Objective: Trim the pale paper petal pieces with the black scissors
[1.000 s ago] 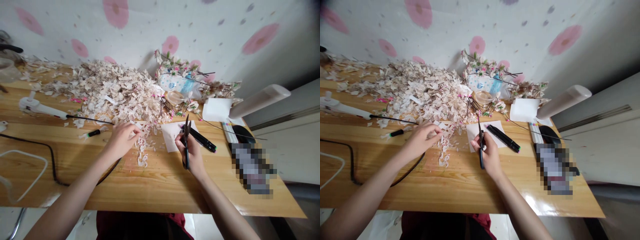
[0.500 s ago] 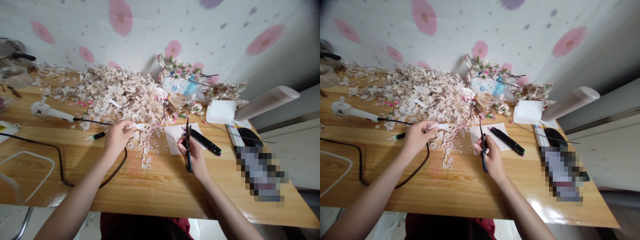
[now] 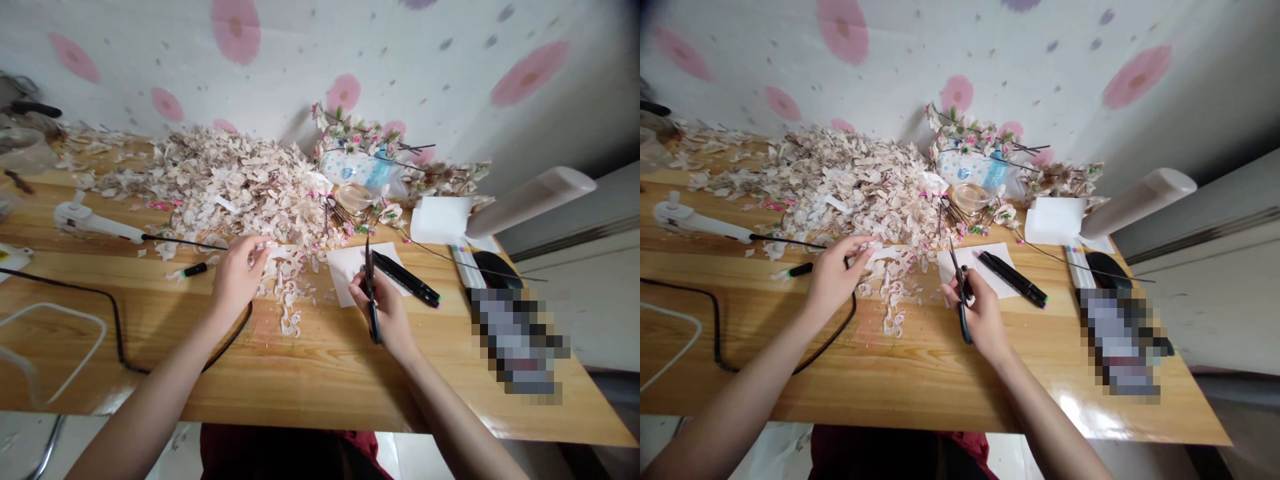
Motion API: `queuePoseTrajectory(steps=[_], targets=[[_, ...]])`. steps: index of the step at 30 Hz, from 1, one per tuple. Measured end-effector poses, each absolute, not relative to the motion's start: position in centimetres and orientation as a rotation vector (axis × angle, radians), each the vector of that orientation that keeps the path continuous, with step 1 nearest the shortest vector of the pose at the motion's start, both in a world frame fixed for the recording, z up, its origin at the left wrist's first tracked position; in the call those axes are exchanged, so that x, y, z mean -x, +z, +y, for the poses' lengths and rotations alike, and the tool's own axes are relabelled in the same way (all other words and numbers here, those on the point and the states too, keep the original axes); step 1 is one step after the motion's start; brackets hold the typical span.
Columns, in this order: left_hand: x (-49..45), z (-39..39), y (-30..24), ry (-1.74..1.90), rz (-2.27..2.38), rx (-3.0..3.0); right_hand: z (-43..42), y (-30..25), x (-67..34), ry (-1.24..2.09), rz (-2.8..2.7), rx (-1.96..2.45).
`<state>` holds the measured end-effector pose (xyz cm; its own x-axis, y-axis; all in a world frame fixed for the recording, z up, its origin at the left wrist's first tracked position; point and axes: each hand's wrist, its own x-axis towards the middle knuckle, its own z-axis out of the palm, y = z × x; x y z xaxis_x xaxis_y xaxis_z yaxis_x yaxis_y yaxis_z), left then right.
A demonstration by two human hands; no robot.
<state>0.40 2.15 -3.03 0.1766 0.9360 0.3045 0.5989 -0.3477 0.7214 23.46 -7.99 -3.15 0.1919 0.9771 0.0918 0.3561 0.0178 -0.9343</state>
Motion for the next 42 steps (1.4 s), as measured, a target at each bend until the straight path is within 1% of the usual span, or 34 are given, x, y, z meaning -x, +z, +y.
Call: queuePoseTrajectory(steps=[3,8,13,16,21,26,31,42], targets=[[-1.2,1.3,-2.5,1.033,1.255,-1.833,-8.1,-3.1,-23.2,0.896,-1.274,1.539],[-2.6,-0.8,-1.8,0.787,0.899,-1.525,-8.6,-2.7,-22.0,1.074,-1.181,1.474],[-3.5,-2.4,-2.1,0.626,0.825,-1.466,-8.9,-2.2,-21.2,1.172,-1.128,1.382],[-3.7,-2.8,-2.7,0.663,0.816,-1.54,-8.8,-2.1,-21.3,1.21,-1.072,1.392],[-3.8,-2.9,-3.4,0.823,0.768,-1.742,-8.7,-2.2,-21.5,1.201,-1.084,1.414],[-3.6,-2.9,-3.0,0.864,0.759,-1.971,-9.0,-2.1,-21.5,1.115,-1.144,1.412],[-3.7,-2.6,-2.5,0.982,0.628,-2.181,-9.2,-1.8,-21.5,1.059,-1.184,1.378],[-3.3,-2.6,-2.9,1.083,0.524,-2.505,-9.2,-1.8,-21.7,1.136,-1.16,1.396]])
